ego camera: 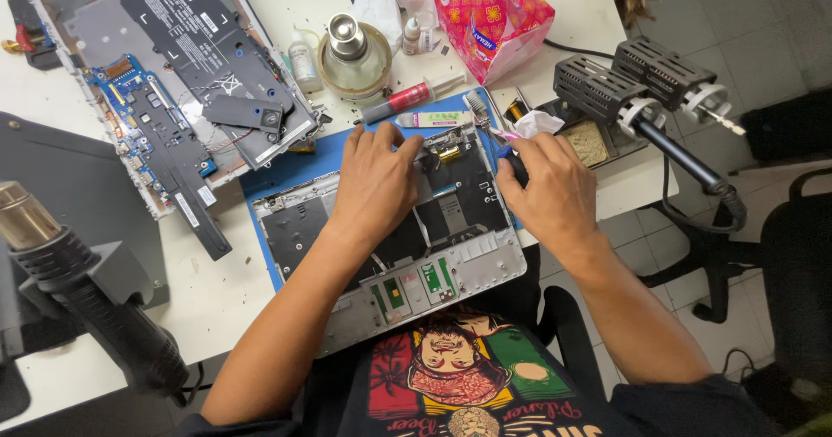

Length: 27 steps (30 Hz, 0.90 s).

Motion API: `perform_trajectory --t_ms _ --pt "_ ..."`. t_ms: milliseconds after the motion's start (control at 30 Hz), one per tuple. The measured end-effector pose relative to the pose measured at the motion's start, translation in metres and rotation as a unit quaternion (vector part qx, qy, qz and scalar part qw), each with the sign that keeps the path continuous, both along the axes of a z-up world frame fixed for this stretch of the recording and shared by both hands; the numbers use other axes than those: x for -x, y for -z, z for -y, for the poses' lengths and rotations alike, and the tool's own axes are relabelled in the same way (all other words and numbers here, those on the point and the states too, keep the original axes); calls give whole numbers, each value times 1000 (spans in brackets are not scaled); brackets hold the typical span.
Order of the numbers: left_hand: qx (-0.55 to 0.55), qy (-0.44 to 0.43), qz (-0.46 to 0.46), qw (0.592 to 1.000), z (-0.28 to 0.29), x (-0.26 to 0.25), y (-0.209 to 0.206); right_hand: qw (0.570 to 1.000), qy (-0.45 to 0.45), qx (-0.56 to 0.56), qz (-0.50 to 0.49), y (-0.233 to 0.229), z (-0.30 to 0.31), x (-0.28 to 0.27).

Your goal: The person works on a disassembled electronic device, likely a laptop, using a screwdriver to remove screws and manipulate internal components. They handle a circuit board, align it within the chassis, and continue adjusting parts with the screwdriver.

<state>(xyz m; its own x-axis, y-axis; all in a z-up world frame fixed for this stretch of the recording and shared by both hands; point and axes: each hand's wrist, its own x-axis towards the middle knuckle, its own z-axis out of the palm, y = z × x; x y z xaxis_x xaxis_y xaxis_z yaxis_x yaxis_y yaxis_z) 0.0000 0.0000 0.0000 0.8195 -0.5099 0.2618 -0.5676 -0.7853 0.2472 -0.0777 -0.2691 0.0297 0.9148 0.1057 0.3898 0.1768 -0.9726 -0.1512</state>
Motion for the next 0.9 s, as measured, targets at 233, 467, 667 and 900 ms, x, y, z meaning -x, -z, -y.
perform_trajectory --t_ms 233,467,667,900 --pt "93 9 21 995 2 -2 -23 995 -47 -47 74 -5 -8 -3" --pt "486 16 -209 848 7 12 -57 968 -113 -135 177 -28 -32 -8" --pt "606 10 -274 746 10 19 -52 961 -127 -145 197 -33 -45 -8" --pt "634 6 -281 720 7 22 -60 958 -133 -136 215 -32 -52 -5"
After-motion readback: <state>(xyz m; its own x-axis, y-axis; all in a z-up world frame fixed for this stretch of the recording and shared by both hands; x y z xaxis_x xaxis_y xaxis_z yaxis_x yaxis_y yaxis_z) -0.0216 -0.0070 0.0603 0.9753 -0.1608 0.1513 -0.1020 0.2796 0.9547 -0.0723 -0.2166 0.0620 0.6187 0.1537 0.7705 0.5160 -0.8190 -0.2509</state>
